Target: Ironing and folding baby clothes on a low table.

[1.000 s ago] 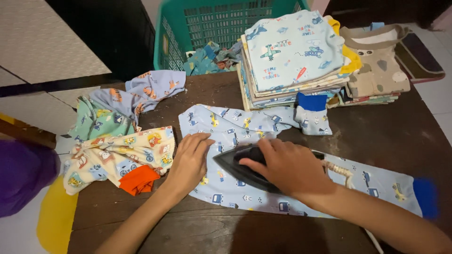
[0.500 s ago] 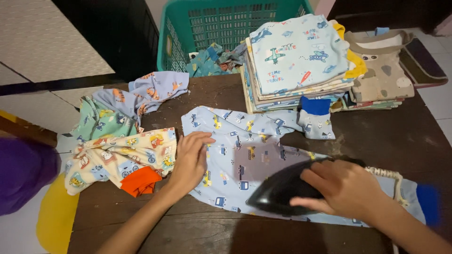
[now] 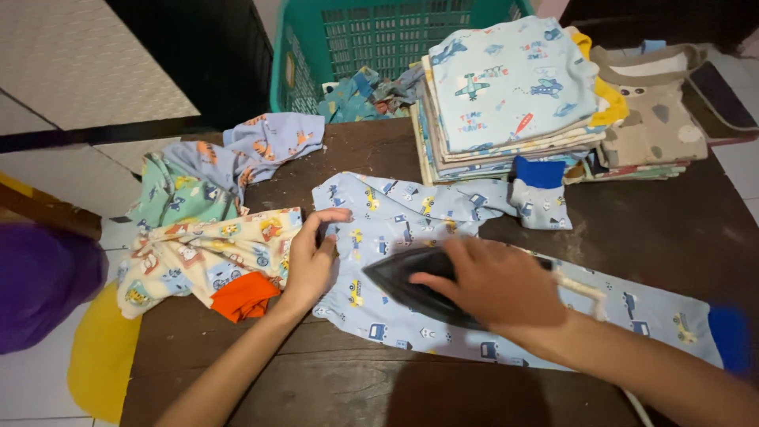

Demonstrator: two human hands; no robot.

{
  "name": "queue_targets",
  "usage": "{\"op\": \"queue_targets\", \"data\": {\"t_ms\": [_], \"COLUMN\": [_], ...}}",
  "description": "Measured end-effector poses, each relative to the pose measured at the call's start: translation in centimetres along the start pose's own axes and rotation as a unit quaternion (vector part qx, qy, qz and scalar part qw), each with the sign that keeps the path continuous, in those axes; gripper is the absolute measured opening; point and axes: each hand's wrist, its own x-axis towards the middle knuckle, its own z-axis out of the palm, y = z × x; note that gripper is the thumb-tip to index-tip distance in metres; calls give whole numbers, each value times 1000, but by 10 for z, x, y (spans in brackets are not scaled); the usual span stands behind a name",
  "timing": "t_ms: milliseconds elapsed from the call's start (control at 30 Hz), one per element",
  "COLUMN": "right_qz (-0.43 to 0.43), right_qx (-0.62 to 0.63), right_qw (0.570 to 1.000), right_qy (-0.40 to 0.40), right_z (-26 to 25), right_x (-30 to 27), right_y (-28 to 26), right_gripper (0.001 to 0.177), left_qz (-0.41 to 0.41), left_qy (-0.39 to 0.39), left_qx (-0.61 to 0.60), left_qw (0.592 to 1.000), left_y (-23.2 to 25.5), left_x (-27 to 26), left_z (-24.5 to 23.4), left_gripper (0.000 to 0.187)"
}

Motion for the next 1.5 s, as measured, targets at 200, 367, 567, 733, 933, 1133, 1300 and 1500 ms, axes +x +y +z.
{"op": "queue_targets", "data": {"t_ms": [200, 367, 567, 733, 933, 1133, 1300, 1500], "right_qz": [-13, -31, -109, 34, -6, -83, -111, -98], "right_qx": [-16, -31, -69, -23, -33, 8, 13, 45], "right_qw": [1000, 999, 991, 995, 998, 997, 993, 994], "right_qy": [-19, -6, -38, -91, -45, 1, 27, -29], "right_z": [7, -3, -27, -42, -30, -12, 3, -6], "right_x": [21, 5, -42, -65, -67, -21, -3, -6], "right_y": [-25, -10, 26, 32, 37, -3, -20, -14], "right_gripper": [56, 57, 37, 53, 54, 54, 56, 55], "left_qz": [-79, 114, 175, 177, 184, 174, 158, 165], "left_qy": [9, 8, -32, -33, -30, -36, -45, -46], "left_qx": [11, 152, 298, 316, 318, 316, 319, 325], "left_qw": [997, 982, 938, 932, 930, 932, 933, 930], "left_y": [24, 13, 26, 27, 25, 25, 25, 26], "left_x": [-2, -5, -9, -9, -9, -9, -8, -9], "left_z": [3, 3, 8, 9, 10, 9, 9, 9], "left_gripper": [37, 30, 17, 18, 18, 17, 17, 17]}}
